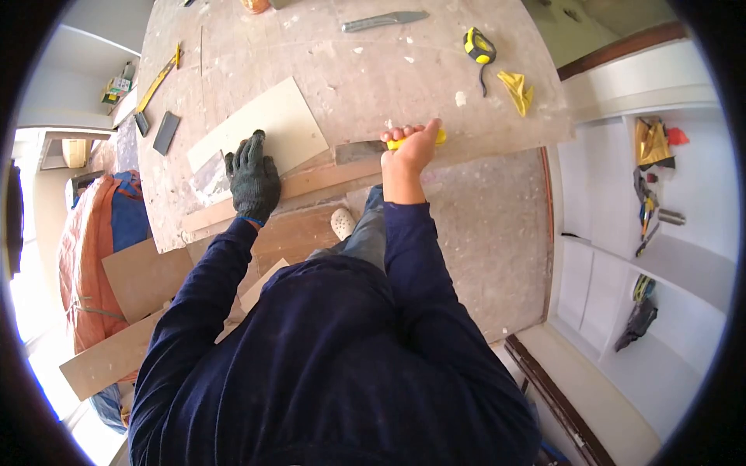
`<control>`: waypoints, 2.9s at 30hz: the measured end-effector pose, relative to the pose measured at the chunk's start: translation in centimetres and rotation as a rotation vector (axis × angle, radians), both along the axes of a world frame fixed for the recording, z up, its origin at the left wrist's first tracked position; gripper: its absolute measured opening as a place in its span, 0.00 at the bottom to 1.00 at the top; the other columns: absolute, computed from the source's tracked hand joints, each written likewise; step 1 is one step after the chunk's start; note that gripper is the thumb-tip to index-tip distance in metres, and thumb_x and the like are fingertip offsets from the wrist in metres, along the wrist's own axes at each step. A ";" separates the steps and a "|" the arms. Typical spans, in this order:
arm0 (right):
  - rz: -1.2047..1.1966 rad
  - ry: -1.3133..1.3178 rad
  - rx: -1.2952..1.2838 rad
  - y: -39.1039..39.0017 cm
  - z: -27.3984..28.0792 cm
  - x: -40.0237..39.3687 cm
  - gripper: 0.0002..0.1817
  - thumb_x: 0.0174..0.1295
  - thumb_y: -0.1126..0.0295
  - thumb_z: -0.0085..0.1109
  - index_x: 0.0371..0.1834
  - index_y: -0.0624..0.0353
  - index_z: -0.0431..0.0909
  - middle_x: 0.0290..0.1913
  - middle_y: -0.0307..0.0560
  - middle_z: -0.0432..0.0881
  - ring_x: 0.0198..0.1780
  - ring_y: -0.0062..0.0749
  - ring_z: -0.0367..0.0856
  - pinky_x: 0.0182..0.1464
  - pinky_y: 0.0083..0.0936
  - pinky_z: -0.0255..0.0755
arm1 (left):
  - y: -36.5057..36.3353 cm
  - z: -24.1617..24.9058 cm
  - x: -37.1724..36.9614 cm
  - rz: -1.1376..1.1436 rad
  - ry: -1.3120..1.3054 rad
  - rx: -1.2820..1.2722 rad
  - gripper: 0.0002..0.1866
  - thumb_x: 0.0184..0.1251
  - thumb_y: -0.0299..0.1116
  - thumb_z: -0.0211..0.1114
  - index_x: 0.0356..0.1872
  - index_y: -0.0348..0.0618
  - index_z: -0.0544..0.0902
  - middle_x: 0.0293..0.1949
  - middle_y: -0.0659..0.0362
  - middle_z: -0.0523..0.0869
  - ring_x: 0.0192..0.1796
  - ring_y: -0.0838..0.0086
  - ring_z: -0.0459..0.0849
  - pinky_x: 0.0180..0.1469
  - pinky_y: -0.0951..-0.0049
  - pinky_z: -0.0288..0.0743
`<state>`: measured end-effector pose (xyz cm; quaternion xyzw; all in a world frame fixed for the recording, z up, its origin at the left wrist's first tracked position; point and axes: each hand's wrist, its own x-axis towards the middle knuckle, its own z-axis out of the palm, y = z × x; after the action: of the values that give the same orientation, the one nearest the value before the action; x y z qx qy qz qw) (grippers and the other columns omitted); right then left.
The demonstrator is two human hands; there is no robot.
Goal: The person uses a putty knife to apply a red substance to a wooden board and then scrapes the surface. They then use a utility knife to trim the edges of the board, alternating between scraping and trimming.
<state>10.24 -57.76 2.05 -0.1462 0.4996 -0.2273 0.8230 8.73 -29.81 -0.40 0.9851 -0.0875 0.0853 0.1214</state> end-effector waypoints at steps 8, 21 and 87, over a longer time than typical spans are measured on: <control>0.081 -0.372 -0.416 -5.6 4.1 -0.3 0.21 0.71 0.46 0.53 0.28 0.46 0.63 0.20 0.34 0.61 0.20 0.25 0.59 0.25 0.32 0.61 | 0.2 0.1 0.0 -0.023 -0.035 -0.020 0.28 0.69 0.34 0.56 0.70 0.46 0.70 0.67 0.49 0.76 0.74 0.51 0.68 0.76 0.39 0.50; 0.207 -0.208 -0.133 0.2 -0.6 0.2 0.21 0.72 0.46 0.51 0.28 0.46 0.62 0.19 0.33 0.60 0.18 0.24 0.59 0.23 0.28 0.59 | 0.1 0.4 0.0 -0.017 -0.007 -0.005 0.28 0.69 0.34 0.56 0.71 0.46 0.69 0.67 0.51 0.76 0.74 0.52 0.67 0.77 0.40 0.49; 0.346 -0.512 -0.291 1.7 -1.6 -1.1 0.28 0.71 0.35 0.47 0.25 0.46 0.66 0.16 0.33 0.61 0.15 0.23 0.59 0.19 0.26 0.57 | 1.3 0.4 0.0 -0.038 -0.055 -0.021 0.27 0.69 0.33 0.56 0.70 0.46 0.71 0.67 0.50 0.78 0.72 0.53 0.70 0.76 0.42 0.52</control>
<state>9.10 -56.11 0.42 -0.2827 0.2070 -0.1825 0.9187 8.73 -28.49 -0.03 0.9791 -0.1087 0.1110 0.1309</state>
